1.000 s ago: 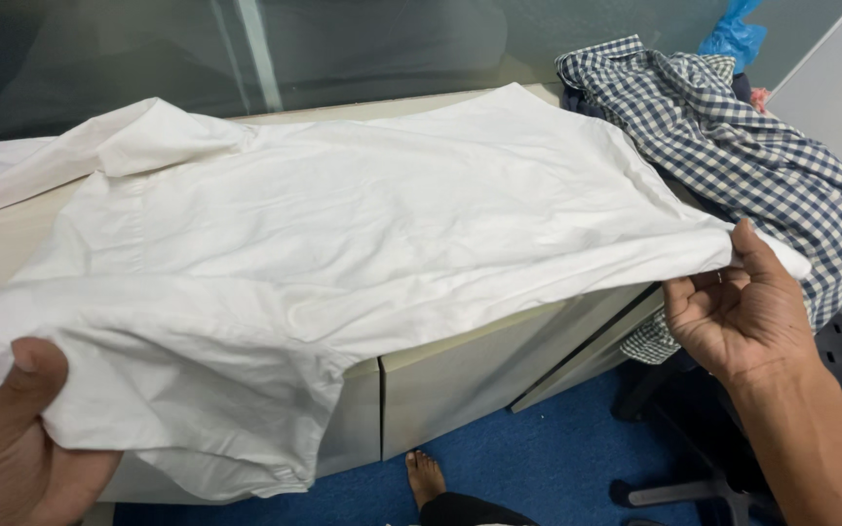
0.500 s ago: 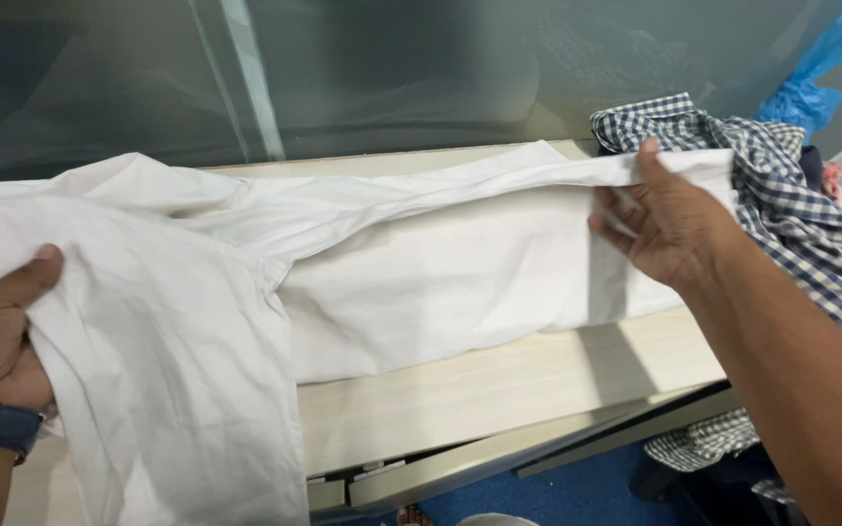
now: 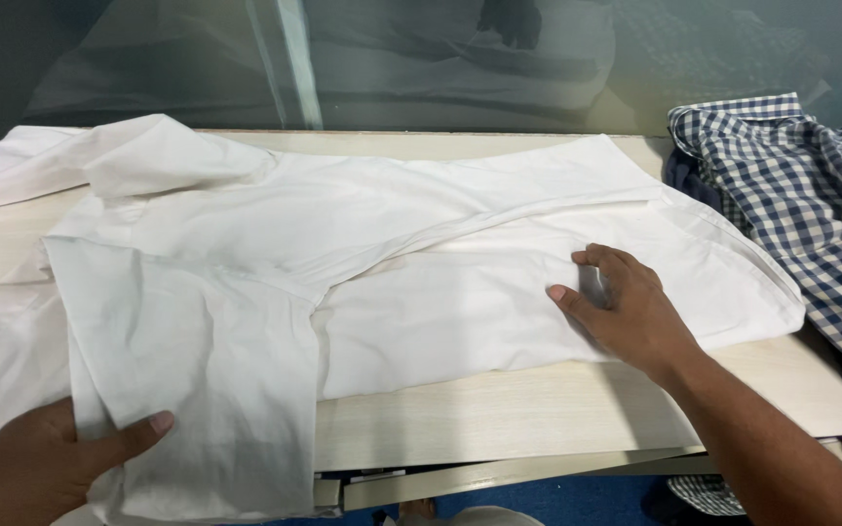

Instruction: The person folds a white long-sleeved shirt on a light-colored table, smoothing the fabric and aligning the sleeves. The folded shirt is then placed into an open suitcase containing other clothes.

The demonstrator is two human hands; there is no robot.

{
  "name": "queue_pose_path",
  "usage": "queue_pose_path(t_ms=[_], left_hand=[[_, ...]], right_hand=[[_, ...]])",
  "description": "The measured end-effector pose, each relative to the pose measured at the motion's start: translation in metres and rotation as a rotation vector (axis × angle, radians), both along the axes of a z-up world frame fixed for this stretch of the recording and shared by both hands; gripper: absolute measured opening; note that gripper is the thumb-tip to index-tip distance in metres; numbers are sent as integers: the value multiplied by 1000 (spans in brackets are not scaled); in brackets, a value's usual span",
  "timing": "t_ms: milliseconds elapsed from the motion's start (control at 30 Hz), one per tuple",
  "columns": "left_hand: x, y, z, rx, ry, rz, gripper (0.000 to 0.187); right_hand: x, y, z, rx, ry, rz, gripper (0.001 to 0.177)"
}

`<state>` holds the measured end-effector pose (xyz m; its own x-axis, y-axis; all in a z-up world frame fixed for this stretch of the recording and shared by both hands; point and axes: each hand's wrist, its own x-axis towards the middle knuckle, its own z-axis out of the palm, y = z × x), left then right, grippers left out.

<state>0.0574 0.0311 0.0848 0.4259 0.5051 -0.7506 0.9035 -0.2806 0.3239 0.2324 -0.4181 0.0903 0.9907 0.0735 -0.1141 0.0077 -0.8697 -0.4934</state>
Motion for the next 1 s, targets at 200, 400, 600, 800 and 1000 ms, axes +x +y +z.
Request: queue_pose_path(t_ms=[200, 400, 600, 800, 1000], left_hand=[[-3, -7, 24, -327, -215, 341, 64], [0, -15, 52, -1008, -818, 197, 50], [15, 7, 55, -1333, -1032, 288, 42], [23, 29, 61, -1382, -1013, 338, 44], [28, 34, 55, -1306, -1035, 351, 49]], right_hand=[[-32, 62, 33, 1, 50, -25, 55], [-89, 169, 46, 378, 354, 494, 81], [-132, 233, 38, 604, 647, 424, 132], [-141, 227, 29, 980, 912, 207, 97], [-127, 163, 41, 1194, 750, -27, 62]])
